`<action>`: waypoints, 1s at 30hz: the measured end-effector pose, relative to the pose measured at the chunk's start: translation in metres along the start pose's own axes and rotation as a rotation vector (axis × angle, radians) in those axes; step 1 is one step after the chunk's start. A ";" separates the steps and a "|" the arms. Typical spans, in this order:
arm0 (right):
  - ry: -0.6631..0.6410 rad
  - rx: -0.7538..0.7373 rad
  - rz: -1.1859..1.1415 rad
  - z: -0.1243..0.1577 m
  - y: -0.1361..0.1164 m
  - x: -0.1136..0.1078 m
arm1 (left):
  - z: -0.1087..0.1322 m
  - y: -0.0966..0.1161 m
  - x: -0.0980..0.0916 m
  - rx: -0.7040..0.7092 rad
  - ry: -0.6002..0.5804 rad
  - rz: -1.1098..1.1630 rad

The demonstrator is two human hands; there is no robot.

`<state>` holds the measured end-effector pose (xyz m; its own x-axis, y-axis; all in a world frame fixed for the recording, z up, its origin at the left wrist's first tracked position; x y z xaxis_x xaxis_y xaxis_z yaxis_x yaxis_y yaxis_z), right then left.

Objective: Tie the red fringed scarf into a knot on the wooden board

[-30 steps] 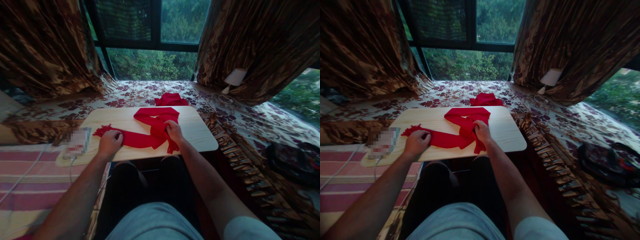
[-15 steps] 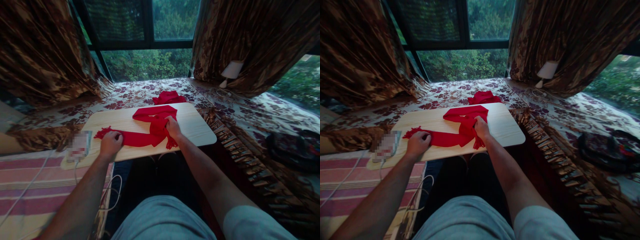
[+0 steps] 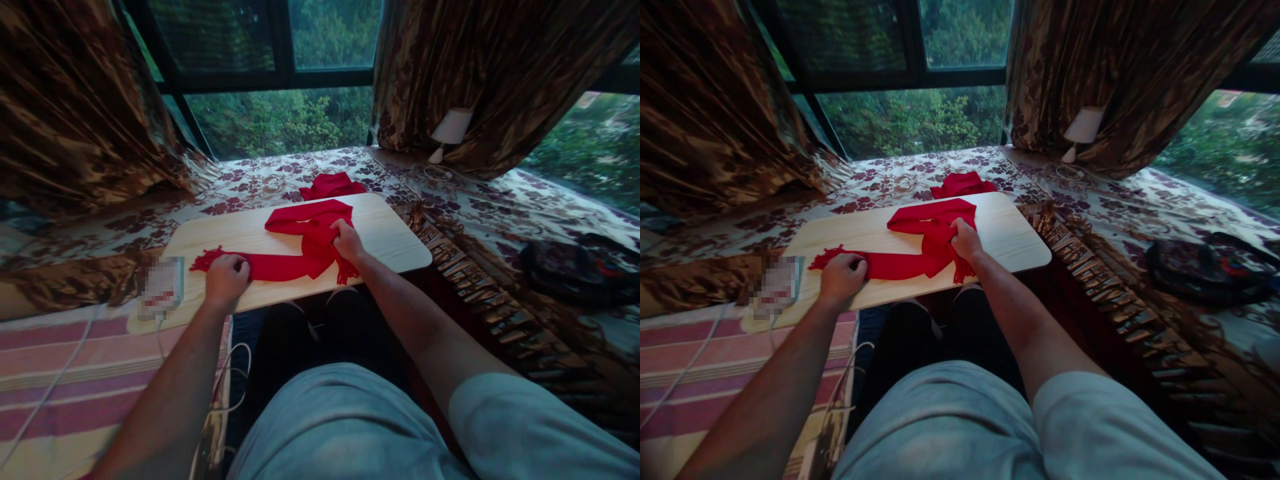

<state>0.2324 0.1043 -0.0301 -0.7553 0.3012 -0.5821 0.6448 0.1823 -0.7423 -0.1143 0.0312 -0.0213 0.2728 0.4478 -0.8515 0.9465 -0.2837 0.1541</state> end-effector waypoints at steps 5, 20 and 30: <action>-0.007 -0.037 0.083 0.000 -0.002 0.002 | -0.001 -0.002 0.002 -0.010 -0.004 -0.009; -0.074 -0.180 0.112 -0.001 -0.009 0.006 | -0.027 0.046 -0.005 -0.075 0.128 0.242; -0.014 -0.205 -0.002 0.004 -0.014 -0.003 | -0.094 0.126 0.059 0.164 -0.183 0.481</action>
<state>0.2251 0.0968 -0.0193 -0.7573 0.2875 -0.5864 0.6525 0.3702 -0.6612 0.0370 0.1018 -0.0046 0.6209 0.0839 -0.7794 0.6786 -0.5553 0.4808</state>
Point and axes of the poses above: each hand's wrist, its own z-axis away from the middle knuckle, its own x-axis out of the palm, y = z × x, the point moved 6 cm from there along -z, towards the middle knuckle, and after that the axes turned 9 degrees about x, right-handed, at the moved point
